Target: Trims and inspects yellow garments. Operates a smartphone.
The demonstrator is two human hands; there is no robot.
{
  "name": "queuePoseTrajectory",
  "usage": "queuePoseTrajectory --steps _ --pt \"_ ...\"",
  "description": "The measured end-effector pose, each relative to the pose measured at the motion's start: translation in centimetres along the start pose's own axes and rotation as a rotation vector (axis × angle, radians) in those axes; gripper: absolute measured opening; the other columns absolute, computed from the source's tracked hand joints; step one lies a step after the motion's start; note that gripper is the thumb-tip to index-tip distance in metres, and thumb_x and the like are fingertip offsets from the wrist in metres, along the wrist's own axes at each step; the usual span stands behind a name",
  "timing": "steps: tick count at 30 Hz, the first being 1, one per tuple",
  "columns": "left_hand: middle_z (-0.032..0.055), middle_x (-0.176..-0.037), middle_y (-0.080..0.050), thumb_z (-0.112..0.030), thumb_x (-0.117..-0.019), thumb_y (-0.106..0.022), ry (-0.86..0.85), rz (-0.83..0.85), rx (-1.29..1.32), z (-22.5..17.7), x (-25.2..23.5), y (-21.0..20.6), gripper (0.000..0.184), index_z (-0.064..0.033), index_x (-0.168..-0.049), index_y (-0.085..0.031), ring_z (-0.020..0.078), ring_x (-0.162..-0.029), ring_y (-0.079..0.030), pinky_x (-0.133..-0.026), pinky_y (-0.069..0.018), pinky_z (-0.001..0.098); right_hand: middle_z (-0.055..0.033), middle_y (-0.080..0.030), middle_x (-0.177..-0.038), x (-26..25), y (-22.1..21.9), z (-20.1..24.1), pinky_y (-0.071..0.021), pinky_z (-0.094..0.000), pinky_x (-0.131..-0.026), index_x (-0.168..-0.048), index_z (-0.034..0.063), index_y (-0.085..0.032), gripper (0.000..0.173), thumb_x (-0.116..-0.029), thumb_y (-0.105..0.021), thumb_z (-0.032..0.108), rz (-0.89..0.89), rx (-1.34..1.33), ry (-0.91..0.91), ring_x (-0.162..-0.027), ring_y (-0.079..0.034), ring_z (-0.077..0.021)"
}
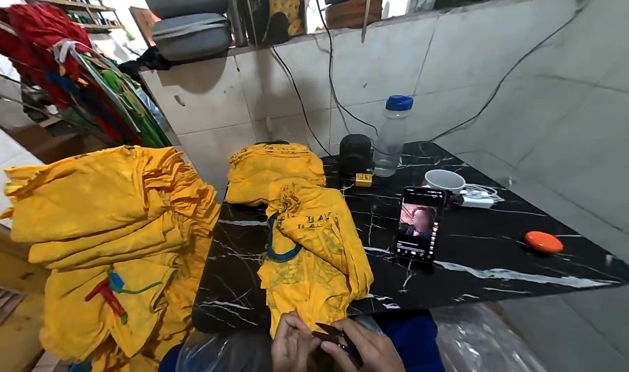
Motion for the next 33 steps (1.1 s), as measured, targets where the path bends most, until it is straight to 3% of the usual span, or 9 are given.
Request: queuePoseTrajectory --steps 5,7,12,16,20,24,28,31,33 --pt "-0.0003 -0.104 -0.062 -0.005 -0.1019 -0.056 -0.090 0.037 0.032 -0.3 -0.2 0.0 0.006 -0.0107 -0.101 -0.057 0.0092 -0.092 -0.068 -0.080 -0.0648 0.0322 -0.0087 -0.068 -0.074 0.0 0.6 -1.1 -0.0549 -0.0349 -0.059 -0.099 0.0027 -0.071 0.031 -0.0930 -0.077 0.033 -0.056 -0.185 -0.106 -0.063 -0.063 -0.0156" --pt "-0.0030 -0.103 -0.063 -0.008 -0.0992 -0.063 -0.118 0.056 0.000 -0.6 -0.2 -0.4 0.006 -0.0132 -0.098 -0.061 0.0064 -0.092 -0.067 -0.081 -0.0634 0.0286 -0.0097 -0.069 -0.075 -0.2 0.6 -1.2 -0.0550 -0.0331 -0.061 -0.096 0.0014 -0.072 0.027 -0.0972 -0.071 0.028 -0.076 -0.223 -0.121 -0.064 -0.064 -0.0153" --pt "0.0007 -0.097 -0.069 -0.005 -0.0860 -0.079 -0.250 0.133 -0.207 -1.4 0.3 -1.4 0.010 -0.0071 -0.094 -0.074 0.0052 -0.087 -0.069 -0.077 -0.0622 0.0224 -0.0137 -0.071 -0.088 -0.6 -0.7 -1.3 -0.0567 -0.0472 -0.077 -0.104 0.0012 -0.072 0.038 -0.1044 -0.058 0.036 0.072 -0.213 -0.253 -0.082 -0.070 -0.0255" --pt "0.0051 -0.098 -0.072 -0.007 -0.0830 -0.083 -0.353 0.218 -0.365 -2.0 0.5 -1.8 0.010 -0.0059 -0.090 -0.076 0.0096 -0.093 -0.070 -0.084 -0.0612 0.0241 -0.0064 -0.068 -0.080 -0.7 -0.9 -2.5 -0.0535 -0.0302 -0.070 -0.095 0.0027 -0.072 0.029 -0.1027 -0.063 0.029 0.047 -0.431 -0.242 -0.073 -0.064 -0.0110" --pt "0.0035 -0.098 -0.072 -0.007 -0.0827 -0.083 -0.359 0.189 -0.323 -2.0 0.1 -1.4 0.011 -0.0076 -0.090 -0.075 0.0099 -0.092 -0.070 -0.083 -0.0610 0.0247 -0.0046 -0.068 -0.074 0.1 -0.6 -2.7 -0.0547 -0.0275 -0.064 -0.090 0.0004 -0.070 0.021 -0.0996 -0.067 0.019 0.054 -0.520 -0.238 -0.064 -0.063 -0.0087" --pt "0.0012 -0.099 -0.072 -0.011 -0.0828 -0.084 -0.359 0.178 -0.303 -1.9 -0.2 -1.3 0.012 -0.0105 -0.091 -0.075 0.0084 -0.094 -0.070 -0.085 -0.0612 0.0249 -0.0017 -0.067 -0.079 0.4 -0.4 -2.3 -0.0529 -0.0231 -0.067 -0.094 -0.0006 -0.067 0.019 -0.1040 -0.057 0.013 0.116 -0.678 -0.171 -0.070 -0.062 -0.0042" --pt "0.0030 -0.100 -0.072 -0.010 -0.0829 -0.084 -0.374 0.218 -0.378 -2.3 0.0 -2.1 0.010 -0.0088 -0.089 -0.076 0.0094 -0.096 -0.070 -0.087 -0.0605 0.0248 -0.0009 -0.068 -0.083 -0.1 -0.1 -3.1 -0.0545 -0.0283 -0.074 -0.096 0.0041 -0.070 0.033 -0.1099 -0.048 0.024 0.068 -0.612 -0.202 -0.078 -0.064 -0.0071" --pt "0.0065 -0.102 -0.071 -0.010 -0.0838 -0.083 -0.432 0.260 -0.458 -2.3 0.2 -2.7 0.009 -0.0052 -0.086 -0.076 0.0098 -0.099 -0.069 -0.091 -0.0588 0.0240 -0.0004 -0.067 -0.079 -0.4 -0.5 -3.6 -0.0533 -0.0277 -0.068 -0.093 0.0066 -0.072 0.031 -0.1044 -0.060 0.033 0.071 -0.596 -0.270 -0.073 -0.063 -0.0070" --pt "0.0095 -0.106 -0.069 -0.012 -0.0845 -0.083 -0.457 0.306 -0.493 -2.2 0.4 -3.0 0.012 -0.0041 -0.086 -0.075 0.0110 -0.106 -0.066 -0.097 -0.0555 0.0241 0.0004 -0.066 -0.077 -0.4 -0.6 -3.6 -0.0516 -0.0248 -0.064 -0.091 0.0053 -0.071 0.024 -0.0996 -0.068 0.027 0.068 -0.640 -0.282 -0.069 -0.061 -0.0054"
Point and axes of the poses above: each hand's wrist, its own x-axis away from the middle knuckle, its own y-axis out of the back of the hand, z = x × y, the point moved 8 cm from there along -x, towards the middle knuckle
